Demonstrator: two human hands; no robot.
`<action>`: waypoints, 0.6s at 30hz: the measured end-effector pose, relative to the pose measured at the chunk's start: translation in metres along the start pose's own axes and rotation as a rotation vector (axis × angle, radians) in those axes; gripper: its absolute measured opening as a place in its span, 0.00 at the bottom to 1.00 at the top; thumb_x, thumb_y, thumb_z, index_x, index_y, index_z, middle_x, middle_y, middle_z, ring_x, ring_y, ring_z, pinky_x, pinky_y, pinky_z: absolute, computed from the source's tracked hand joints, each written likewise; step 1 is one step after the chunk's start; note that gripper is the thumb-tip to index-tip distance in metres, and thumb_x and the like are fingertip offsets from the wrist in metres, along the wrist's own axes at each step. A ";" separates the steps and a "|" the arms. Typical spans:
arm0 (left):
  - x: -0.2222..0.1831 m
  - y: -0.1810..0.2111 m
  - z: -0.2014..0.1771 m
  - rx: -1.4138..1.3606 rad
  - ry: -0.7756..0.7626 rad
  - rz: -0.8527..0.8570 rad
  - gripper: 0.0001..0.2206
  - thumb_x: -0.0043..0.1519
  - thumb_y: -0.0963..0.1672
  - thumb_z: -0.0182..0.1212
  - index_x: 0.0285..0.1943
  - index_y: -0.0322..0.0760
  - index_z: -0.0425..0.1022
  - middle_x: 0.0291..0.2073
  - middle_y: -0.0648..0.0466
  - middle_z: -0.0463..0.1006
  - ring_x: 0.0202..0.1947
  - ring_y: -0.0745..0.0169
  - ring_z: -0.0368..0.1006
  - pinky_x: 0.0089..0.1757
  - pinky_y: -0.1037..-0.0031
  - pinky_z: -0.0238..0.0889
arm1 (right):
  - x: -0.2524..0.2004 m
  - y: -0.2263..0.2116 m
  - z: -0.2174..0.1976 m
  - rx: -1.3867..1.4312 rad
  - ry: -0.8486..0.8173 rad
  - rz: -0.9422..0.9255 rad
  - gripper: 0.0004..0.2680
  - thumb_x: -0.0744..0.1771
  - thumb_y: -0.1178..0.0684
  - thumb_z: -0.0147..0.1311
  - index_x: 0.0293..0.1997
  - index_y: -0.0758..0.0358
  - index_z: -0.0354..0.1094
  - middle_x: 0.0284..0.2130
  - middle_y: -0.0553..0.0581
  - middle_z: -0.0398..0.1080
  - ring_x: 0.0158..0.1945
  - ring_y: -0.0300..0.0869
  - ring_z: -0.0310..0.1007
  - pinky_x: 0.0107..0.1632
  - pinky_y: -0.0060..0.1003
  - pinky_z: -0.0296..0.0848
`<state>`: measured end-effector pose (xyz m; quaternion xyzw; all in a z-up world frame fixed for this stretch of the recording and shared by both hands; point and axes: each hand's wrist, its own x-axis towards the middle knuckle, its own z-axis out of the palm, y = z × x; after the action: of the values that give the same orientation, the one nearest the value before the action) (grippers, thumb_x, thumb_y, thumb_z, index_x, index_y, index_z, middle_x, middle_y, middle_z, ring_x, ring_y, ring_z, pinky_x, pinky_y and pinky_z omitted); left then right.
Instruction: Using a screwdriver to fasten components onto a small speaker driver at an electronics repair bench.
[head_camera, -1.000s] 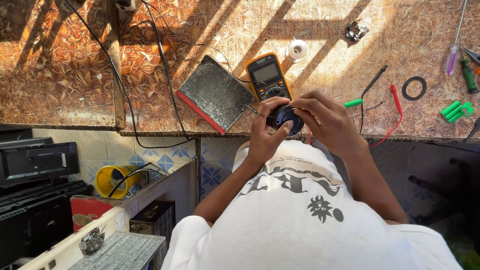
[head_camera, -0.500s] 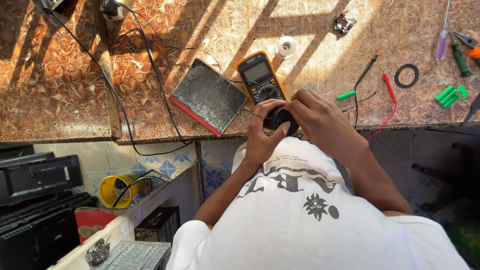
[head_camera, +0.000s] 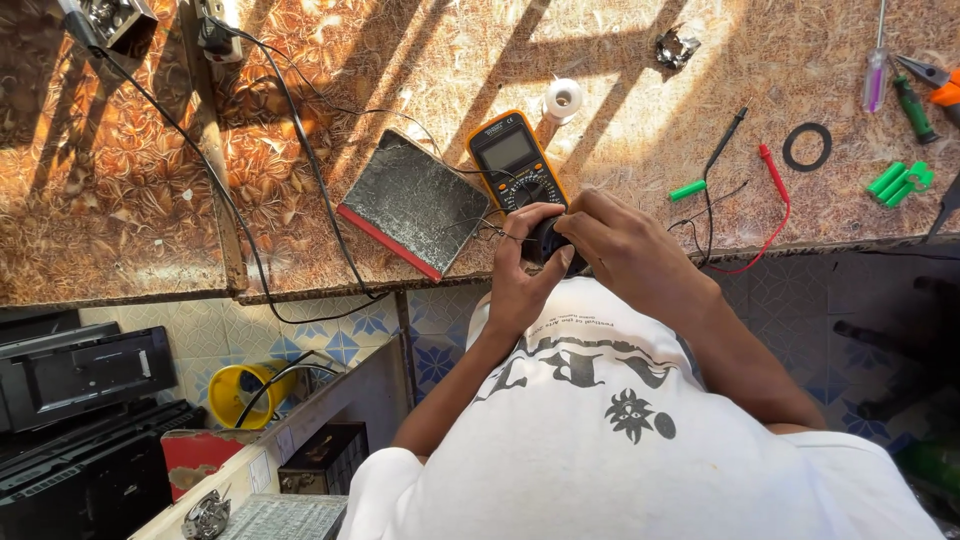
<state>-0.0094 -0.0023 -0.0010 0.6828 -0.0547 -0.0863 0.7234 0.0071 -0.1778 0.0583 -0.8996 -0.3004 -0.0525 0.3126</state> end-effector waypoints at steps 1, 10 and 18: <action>0.000 0.000 0.000 0.001 0.002 0.002 0.22 0.61 0.46 0.66 0.64 0.38 0.71 0.60 0.47 0.67 0.60 0.57 0.66 0.60 0.66 0.63 | 0.001 0.000 0.001 0.000 0.000 -0.002 0.03 0.67 0.65 0.56 0.40 0.68 0.75 0.34 0.59 0.70 0.31 0.44 0.74 0.32 0.36 0.75; 0.000 0.002 0.000 -0.005 0.012 0.006 0.21 0.61 0.45 0.66 0.64 0.37 0.71 0.59 0.46 0.67 0.60 0.55 0.66 0.60 0.65 0.62 | 0.000 0.010 0.005 0.116 0.072 0.069 0.03 0.68 0.65 0.56 0.41 0.70 0.75 0.34 0.61 0.71 0.31 0.48 0.76 0.31 0.38 0.76; 0.001 0.004 -0.002 -0.007 0.000 0.029 0.21 0.60 0.46 0.68 0.63 0.38 0.73 0.59 0.48 0.69 0.61 0.57 0.67 0.59 0.66 0.63 | -0.001 0.012 0.002 0.231 0.087 0.117 0.03 0.67 0.67 0.58 0.42 0.72 0.76 0.34 0.63 0.72 0.30 0.47 0.75 0.31 0.37 0.76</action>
<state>-0.0079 -0.0007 0.0033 0.6794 -0.0642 -0.0760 0.7270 0.0125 -0.1847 0.0500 -0.8704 -0.2375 -0.0383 0.4295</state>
